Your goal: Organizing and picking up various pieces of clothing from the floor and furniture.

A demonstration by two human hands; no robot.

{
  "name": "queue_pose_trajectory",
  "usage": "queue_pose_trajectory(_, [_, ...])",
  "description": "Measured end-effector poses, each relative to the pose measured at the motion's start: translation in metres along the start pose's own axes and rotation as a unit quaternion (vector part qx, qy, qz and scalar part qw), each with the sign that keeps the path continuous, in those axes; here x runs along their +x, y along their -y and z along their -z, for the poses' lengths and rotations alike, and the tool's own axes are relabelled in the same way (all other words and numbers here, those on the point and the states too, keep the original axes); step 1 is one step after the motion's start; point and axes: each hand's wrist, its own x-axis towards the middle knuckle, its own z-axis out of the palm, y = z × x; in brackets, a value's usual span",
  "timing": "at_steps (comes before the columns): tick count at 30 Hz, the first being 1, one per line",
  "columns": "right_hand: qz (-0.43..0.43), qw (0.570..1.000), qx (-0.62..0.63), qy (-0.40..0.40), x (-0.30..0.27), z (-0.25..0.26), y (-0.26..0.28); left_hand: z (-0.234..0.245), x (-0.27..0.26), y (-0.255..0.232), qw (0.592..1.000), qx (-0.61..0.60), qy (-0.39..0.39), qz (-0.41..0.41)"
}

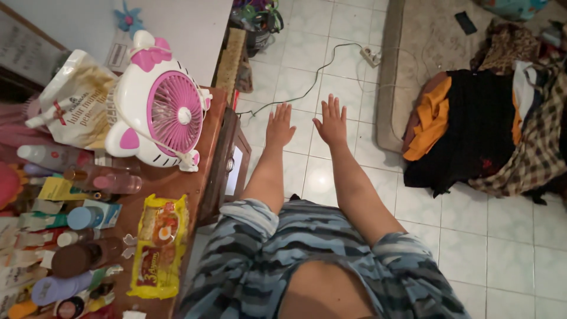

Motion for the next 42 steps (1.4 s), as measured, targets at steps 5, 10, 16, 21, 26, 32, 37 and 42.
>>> queue_pose_trajectory(5, [0.011,1.000,-0.001,0.011,0.013,0.002,-0.005,0.005,0.007,-0.004,1.000,0.004,-0.005,0.014])
queue_pose_trajectory(10, [0.009,0.999,-0.015,0.029,0.020,0.006,-0.012,0.008,0.013,-0.011,1.000,-0.007,-0.013,0.019])
queue_pose_trajectory(16, [0.004,0.999,-0.028,0.038,0.023,0.000,-0.026,0.003,0.023,-0.019,0.999,0.000,0.022,0.029])
queue_pose_trajectory(21, [-0.016,0.998,-0.016,0.062,0.024,0.009,-0.029,0.002,0.025,-0.025,0.999,0.012,0.025,0.021])
queue_pose_trajectory(26, [-0.011,0.998,-0.029,0.048,0.021,0.008,-0.037,0.002,0.029,-0.029,0.999,0.008,0.033,0.017])
queue_pose_trajectory(32, [-0.026,0.999,-0.016,0.041,0.022,0.010,-0.040,0.007,0.031,-0.037,0.999,-0.011,0.029,0.013])
queue_pose_trajectory(37, [-0.027,0.999,-0.004,0.021,0.026,0.003,-0.048,0.006,0.042,-0.036,0.999,-0.016,0.034,0.003])
queue_pose_trajectory(42, [-0.035,0.999,-0.027,-0.007,0.044,-0.006,-0.060,-0.002,0.070,-0.033,0.999,-0.011,0.015,-0.027])
